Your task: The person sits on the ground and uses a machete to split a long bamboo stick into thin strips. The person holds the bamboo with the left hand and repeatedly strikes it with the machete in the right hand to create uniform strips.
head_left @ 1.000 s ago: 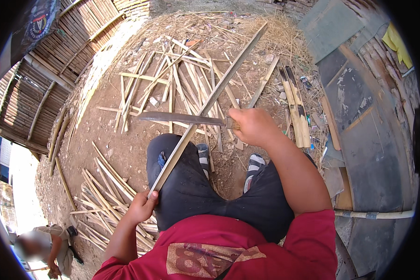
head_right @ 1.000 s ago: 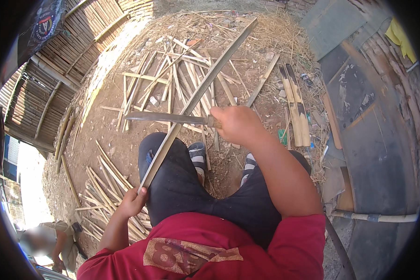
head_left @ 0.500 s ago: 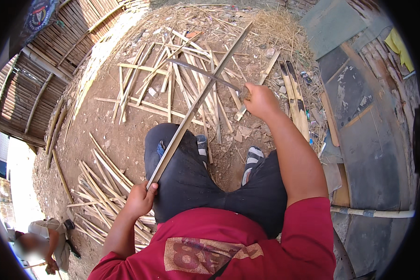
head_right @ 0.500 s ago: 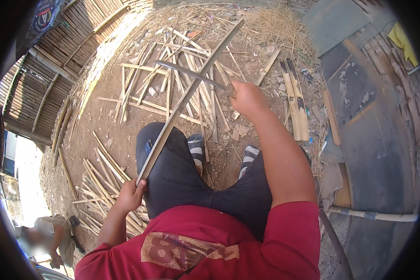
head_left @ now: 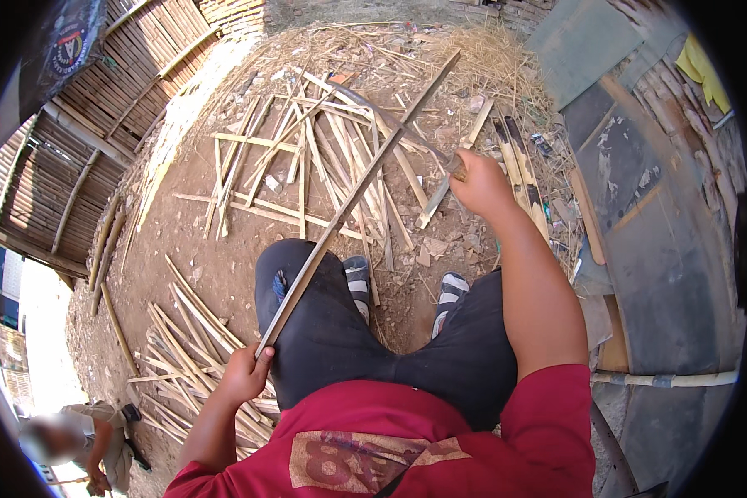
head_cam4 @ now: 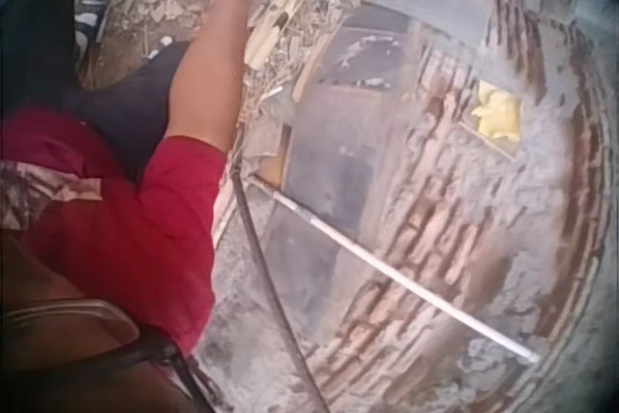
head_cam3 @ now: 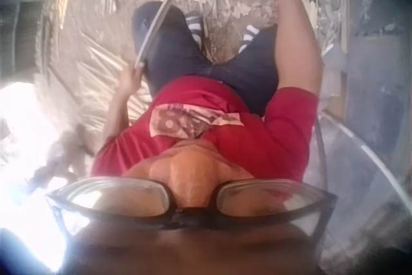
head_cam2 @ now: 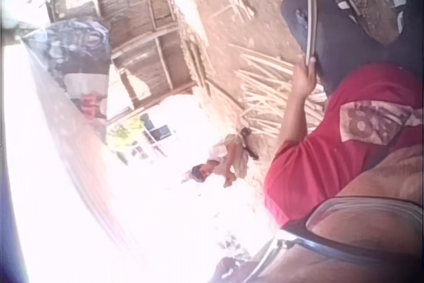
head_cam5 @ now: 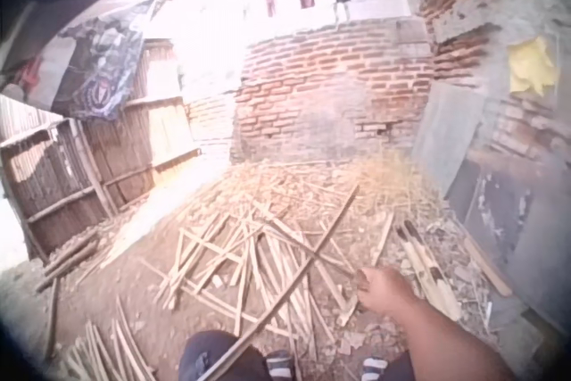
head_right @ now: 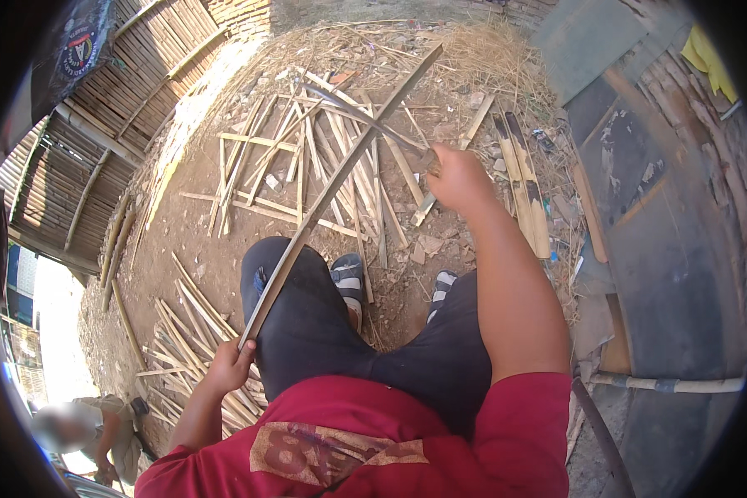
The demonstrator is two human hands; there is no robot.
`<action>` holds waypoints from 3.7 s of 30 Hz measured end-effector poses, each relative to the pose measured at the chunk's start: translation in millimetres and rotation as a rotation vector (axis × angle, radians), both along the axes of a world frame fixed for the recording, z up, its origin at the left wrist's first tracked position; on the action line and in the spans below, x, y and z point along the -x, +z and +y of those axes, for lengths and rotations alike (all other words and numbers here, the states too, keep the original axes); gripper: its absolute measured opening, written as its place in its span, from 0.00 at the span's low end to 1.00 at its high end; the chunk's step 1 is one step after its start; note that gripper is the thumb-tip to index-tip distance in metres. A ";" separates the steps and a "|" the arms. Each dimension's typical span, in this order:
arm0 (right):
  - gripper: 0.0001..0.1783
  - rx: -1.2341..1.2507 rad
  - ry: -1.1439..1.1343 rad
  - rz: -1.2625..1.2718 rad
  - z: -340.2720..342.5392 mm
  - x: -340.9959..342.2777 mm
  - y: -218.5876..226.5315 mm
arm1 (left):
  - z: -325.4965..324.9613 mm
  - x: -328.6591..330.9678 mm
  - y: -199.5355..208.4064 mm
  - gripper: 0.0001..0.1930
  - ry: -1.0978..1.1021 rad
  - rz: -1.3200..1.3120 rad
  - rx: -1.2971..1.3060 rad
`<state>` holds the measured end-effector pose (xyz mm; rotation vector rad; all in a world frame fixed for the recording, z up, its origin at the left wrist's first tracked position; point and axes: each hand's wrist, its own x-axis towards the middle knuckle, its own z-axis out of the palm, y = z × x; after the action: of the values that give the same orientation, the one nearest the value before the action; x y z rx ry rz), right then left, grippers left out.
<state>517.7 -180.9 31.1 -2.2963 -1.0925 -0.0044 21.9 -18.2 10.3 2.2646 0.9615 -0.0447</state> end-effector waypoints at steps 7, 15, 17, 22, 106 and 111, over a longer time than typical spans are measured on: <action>0.23 0.141 0.185 0.052 -0.6 28.0 8.5 | -1.8 10.2 3.3 0.24 -0.012 0.081 0.034; 0.21 0.251 0.404 -0.105 11.5 60.6 21.3 | -8.6 22.1 3.6 0.25 0.003 0.045 0.013; 0.18 0.183 0.386 0.068 14.5 46.4 2.7 | -1.7 16.7 -6.5 0.26 0.019 0.030 0.053; 0.12 0.128 0.228 -0.014 17.2 41.8 -2.5 | 10.5 24.0 -10.0 0.29 0.070 0.097 0.238; 0.13 -0.105 -0.147 -0.015 -26.9 -15.1 13.9 | 7.4 71.0 -23.9 0.14 -0.027 -0.007 -0.169; 0.13 0.106 0.437 -0.405 -18.6 41.2 34.2 | -18.0 69.4 -36.9 0.10 0.037 0.002 -0.356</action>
<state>476.5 -199.5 65.3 -2.1502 -1.8229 -0.2543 -47.6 -36.2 -26.6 2.5673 1.0811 0.1522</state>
